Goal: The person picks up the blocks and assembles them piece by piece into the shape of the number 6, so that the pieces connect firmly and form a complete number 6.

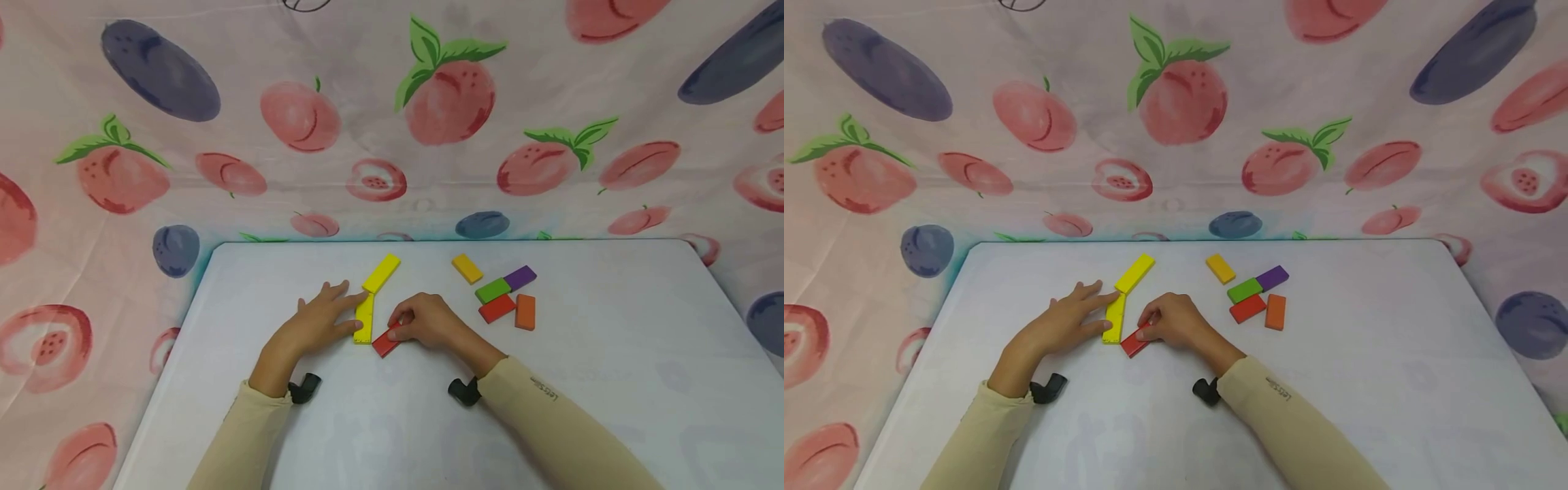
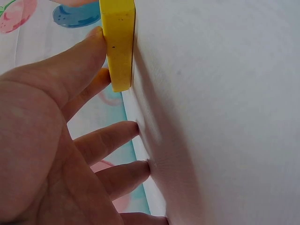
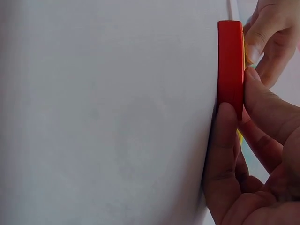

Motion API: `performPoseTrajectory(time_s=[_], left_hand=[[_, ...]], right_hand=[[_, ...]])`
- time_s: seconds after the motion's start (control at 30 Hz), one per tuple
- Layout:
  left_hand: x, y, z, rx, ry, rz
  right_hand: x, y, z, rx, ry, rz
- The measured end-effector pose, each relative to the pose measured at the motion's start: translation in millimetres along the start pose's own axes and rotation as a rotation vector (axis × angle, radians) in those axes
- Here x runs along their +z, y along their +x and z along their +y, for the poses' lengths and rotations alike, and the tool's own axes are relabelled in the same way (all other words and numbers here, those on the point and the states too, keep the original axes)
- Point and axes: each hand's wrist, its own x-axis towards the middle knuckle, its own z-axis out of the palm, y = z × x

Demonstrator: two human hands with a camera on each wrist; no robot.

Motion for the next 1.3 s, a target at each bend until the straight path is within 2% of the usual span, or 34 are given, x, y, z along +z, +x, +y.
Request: performPoseTrajectory(time_s=[0.17,0.37,1.3], left_hand=[[0.3,0.3,-0.3,-0.001,-0.001,0.001],[1.4,0.3,-0.3,-0.003,-0.009,0.007],[1.9,-0.6,0.1,0.0,-0.006,0.016]], right_hand=[[-6.1,1.9,5.2,-0.007,0.009,-0.061],[-14.1,3.1,10.9,0.009,0.08,-0.142],[-16.4,3.0,9.5,0.065,0.106,-0.172]])
